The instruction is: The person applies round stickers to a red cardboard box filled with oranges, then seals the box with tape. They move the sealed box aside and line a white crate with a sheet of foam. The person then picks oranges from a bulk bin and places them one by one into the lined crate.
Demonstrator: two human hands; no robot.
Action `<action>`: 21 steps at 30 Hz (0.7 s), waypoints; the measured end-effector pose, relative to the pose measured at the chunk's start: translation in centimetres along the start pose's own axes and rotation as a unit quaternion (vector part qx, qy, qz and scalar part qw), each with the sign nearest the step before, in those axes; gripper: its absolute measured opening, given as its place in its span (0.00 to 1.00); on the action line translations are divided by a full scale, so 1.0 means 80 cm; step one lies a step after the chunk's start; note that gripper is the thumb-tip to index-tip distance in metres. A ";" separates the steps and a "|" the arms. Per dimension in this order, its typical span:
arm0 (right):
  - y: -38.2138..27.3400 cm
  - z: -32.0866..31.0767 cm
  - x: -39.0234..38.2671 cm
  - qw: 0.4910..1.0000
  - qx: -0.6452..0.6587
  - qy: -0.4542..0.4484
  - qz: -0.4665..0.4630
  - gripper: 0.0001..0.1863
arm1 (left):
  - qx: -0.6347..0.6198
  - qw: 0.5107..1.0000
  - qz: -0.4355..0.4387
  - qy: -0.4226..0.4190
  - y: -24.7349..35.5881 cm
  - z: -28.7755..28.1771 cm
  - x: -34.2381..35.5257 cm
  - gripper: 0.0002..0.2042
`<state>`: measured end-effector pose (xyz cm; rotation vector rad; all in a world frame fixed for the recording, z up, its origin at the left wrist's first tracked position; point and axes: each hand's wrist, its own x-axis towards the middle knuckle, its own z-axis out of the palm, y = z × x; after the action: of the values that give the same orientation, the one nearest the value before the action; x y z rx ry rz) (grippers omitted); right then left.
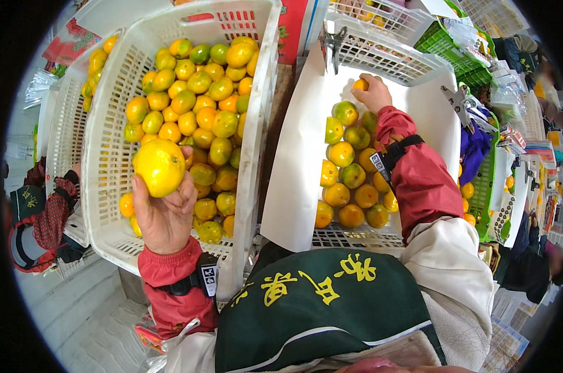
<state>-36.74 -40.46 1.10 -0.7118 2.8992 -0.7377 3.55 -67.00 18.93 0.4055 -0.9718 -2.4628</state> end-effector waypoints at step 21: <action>-0.177 -0.111 -0.117 0.845 0.507 -0.151 -0.079 0.14 | 0.629 0.751 0.202 -0.007 -0.038 0.014 0.000 0.40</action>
<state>-23.98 -43.34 15.07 -0.7790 1.7566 -1.7474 2.11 -64.41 17.60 0.4812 -2.3296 -1.0980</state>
